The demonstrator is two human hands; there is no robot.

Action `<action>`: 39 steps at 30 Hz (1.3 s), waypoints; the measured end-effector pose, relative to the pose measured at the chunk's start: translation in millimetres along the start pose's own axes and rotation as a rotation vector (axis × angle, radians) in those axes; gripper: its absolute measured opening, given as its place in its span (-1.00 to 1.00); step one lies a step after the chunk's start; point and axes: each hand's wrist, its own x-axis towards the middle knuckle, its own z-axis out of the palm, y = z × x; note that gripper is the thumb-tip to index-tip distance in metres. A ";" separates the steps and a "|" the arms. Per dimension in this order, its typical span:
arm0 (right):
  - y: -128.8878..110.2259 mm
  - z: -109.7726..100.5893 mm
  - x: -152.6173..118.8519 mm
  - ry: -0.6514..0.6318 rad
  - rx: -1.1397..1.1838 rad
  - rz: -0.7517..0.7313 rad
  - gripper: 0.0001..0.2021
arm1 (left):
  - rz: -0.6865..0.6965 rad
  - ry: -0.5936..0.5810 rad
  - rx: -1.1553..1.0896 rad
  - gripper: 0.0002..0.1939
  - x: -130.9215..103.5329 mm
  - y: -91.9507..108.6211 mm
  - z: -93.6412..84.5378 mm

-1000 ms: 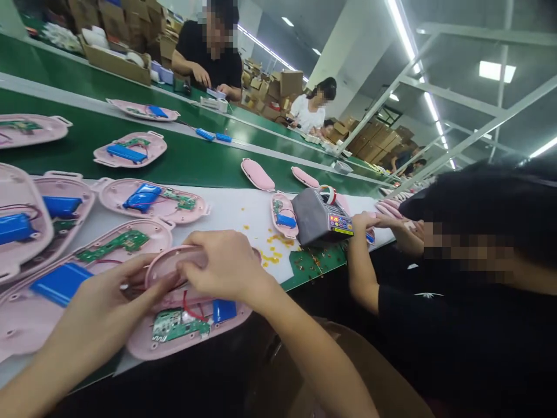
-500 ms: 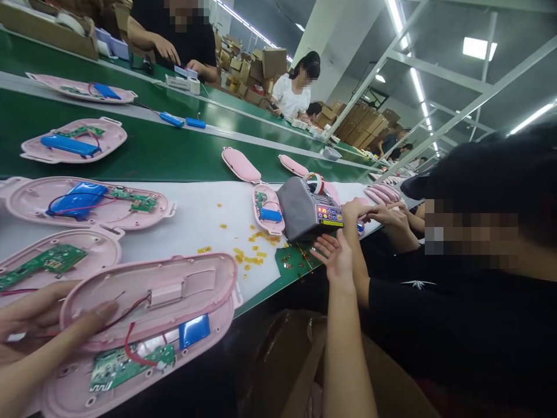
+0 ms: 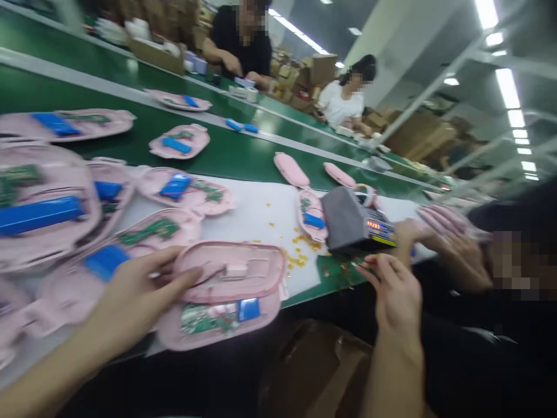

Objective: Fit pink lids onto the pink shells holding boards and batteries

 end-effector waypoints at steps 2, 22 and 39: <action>-25.4 32.6 -31.0 -0.283 -0.157 -0.267 -0.80 | 0.006 -0.129 -0.182 -0.60 -3.9 16.3 1.1; -38.5 170.0 -79.2 -0.772 -0.851 -0.886 -0.72 | 0.155 -0.227 -0.400 -0.88 -7.5 7.6 -4.4; 1.3 96.2 -121.7 -0.939 -0.873 -1.174 -0.38 | 0.789 -0.605 0.566 -0.24 -17.3 48.5 -60.0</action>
